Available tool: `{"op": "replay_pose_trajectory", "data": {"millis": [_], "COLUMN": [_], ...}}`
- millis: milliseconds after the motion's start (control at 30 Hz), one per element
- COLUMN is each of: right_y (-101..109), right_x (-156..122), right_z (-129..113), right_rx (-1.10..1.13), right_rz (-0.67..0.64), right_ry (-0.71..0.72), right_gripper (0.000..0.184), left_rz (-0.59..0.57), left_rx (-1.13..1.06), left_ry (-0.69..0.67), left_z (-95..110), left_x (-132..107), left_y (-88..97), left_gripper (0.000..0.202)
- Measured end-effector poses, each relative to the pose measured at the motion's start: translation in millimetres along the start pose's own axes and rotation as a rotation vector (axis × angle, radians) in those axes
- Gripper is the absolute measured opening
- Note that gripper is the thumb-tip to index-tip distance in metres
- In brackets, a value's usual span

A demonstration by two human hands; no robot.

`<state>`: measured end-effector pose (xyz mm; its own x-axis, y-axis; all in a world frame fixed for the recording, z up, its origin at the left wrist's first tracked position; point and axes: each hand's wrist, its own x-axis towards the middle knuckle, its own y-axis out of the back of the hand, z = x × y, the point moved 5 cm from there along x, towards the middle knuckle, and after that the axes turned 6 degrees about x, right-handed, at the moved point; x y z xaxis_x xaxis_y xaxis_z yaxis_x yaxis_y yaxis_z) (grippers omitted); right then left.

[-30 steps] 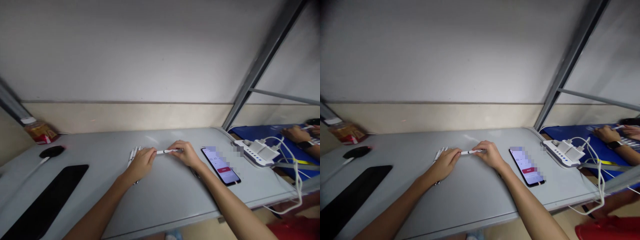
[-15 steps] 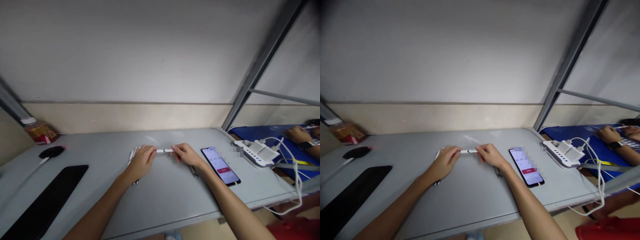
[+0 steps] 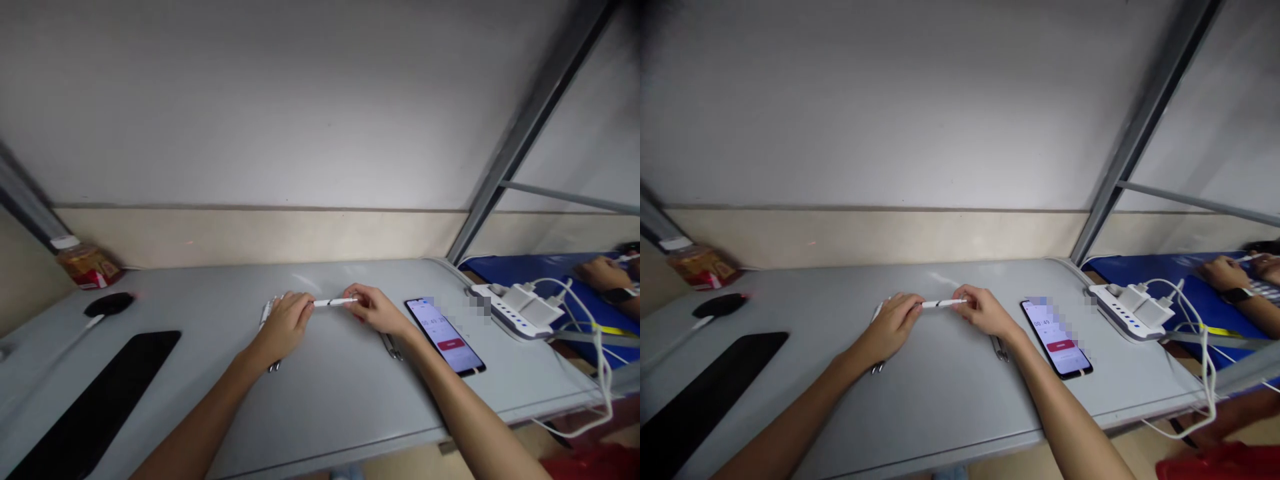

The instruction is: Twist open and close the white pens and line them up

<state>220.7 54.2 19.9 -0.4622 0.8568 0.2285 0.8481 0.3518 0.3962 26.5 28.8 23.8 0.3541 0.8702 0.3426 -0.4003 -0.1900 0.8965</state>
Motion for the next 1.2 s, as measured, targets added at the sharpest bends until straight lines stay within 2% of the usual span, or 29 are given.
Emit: {"op": "replay_pose_trajectory", "data": {"millis": [67, 167, 233, 300, 400, 500, 567, 633, 767, 900, 1033, 1200], "right_y": [0, 1, 1, -1, -3, 0, 1, 1, -1, -3, -6, -14], "right_x": [0, 0, -1, -2, -2, -2, -2, -1, 1, 0, -1, -1], "right_z": [2, -1, -4, -2, 0, -4, -6, -6, -2, -7, -14, -8], "right_rx": [-0.025, -0.008, -0.004, -0.024, -0.036, -0.018, -0.037, -0.091, -0.146, -0.137, -0.299, -0.432], "right_rz": [-0.006, 0.019, 0.019, -0.003, -0.015, 0.025, 0.036, 0.032, 0.025, 0.051, 0.081, 0.061], "right_ry": [-0.031, 0.018, 0.044, 0.005, -0.043, 0.042, 0.093, 0.088, 0.020, 0.091, 0.212, 0.157], "right_gripper": [0.042, 0.030, 0.031, 0.029, 0.044, 0.029, 0.033, 0.024, 0.047, 0.032, 0.024, 0.027], "left_rz": [-0.006, -0.006, -0.006, -0.004, -0.003, -0.003, 0.002, -0.001, -0.012, 0.001, -0.006, 0.017], "left_rx": [0.007, 0.007, 0.000, -0.005, -0.014, -0.017, -0.018, -0.014, 0.017, 0.021, 0.017, 0.075], "left_ry": [-0.007, -0.007, -0.007, -0.006, -0.009, -0.003, -0.002, -0.008, -0.025, -0.008, 0.013, 0.005], "left_z": [1, 1, 1, 1, 1, 0, -1, -1, -2, -9, -17, -18], "left_x": [0, 0, -1, -1, -1, -1, -1, -1, 0, 1, 1, 2], "left_y": [-0.4, -0.6, -0.8, -0.8, -0.4, 0.4, 0.9, 0.4, -2.2, -3.6, -7.0, -7.3], "left_gripper": [0.029, 0.029, 0.029, 0.030, 0.031, 0.031, 0.030, 0.030, 0.031, 0.030, 0.028, 0.024]}}
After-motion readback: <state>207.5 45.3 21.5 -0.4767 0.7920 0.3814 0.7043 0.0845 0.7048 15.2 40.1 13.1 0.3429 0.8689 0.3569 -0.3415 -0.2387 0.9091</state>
